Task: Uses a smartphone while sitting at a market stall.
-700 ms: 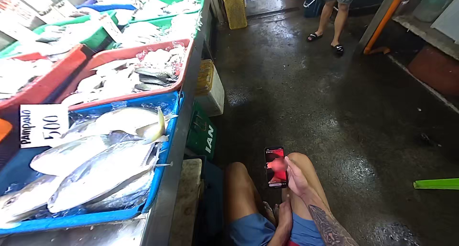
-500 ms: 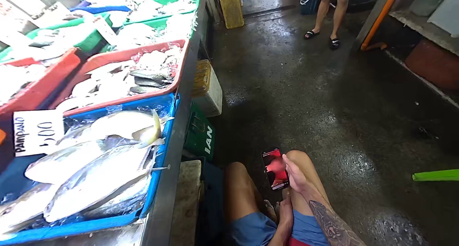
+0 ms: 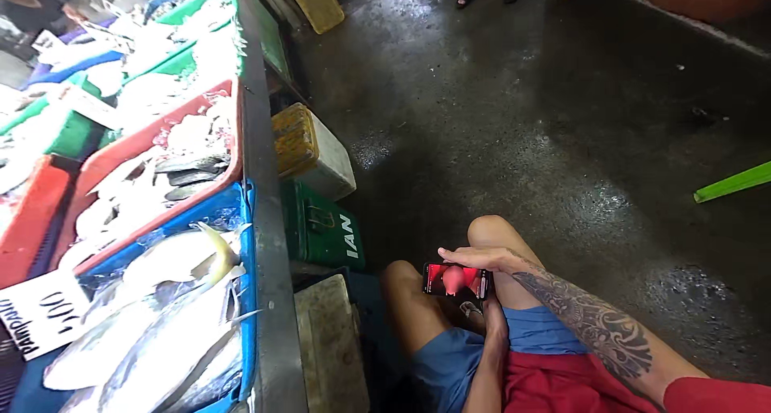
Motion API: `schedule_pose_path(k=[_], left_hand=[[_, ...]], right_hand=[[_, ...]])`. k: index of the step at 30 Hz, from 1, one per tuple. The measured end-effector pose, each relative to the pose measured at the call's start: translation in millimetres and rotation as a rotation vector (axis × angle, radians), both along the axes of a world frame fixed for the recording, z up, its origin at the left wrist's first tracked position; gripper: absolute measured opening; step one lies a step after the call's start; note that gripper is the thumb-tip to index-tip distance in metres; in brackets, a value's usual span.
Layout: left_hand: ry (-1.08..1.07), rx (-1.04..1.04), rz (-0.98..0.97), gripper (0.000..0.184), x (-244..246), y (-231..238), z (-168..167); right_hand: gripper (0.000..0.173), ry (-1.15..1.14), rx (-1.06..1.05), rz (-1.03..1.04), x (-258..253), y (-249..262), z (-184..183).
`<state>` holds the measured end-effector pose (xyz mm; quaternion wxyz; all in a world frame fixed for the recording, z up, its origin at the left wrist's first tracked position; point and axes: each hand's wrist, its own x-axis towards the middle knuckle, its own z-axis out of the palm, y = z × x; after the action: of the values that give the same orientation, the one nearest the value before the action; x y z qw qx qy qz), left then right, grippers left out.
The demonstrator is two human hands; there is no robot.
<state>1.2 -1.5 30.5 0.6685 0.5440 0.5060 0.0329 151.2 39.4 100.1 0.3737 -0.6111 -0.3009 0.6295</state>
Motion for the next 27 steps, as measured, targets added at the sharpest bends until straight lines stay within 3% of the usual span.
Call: schedule_pose_path(k=[2,15,20,27], left_hand=[[-0.026,0.031,-0.018,0.048,-4,-1,-15],[-0.038,0.096,-0.045,0.043,-4,-3,-25],[0.019,0.061,0.004,0.045,2,-2,-9],[0.065,0.009,-0.047,0.054,0,-2,-13]], right_hand=[[0.084,-0.017,0.008,0.016,-1,1,-1],[0.079,-0.093,0.060,0.119,-1,-3,-2],[0.071,-0.059,0.090,0.055,-1,-3,-3],[0.062,0.076,0.115,-0.072,-3,1,-10]])
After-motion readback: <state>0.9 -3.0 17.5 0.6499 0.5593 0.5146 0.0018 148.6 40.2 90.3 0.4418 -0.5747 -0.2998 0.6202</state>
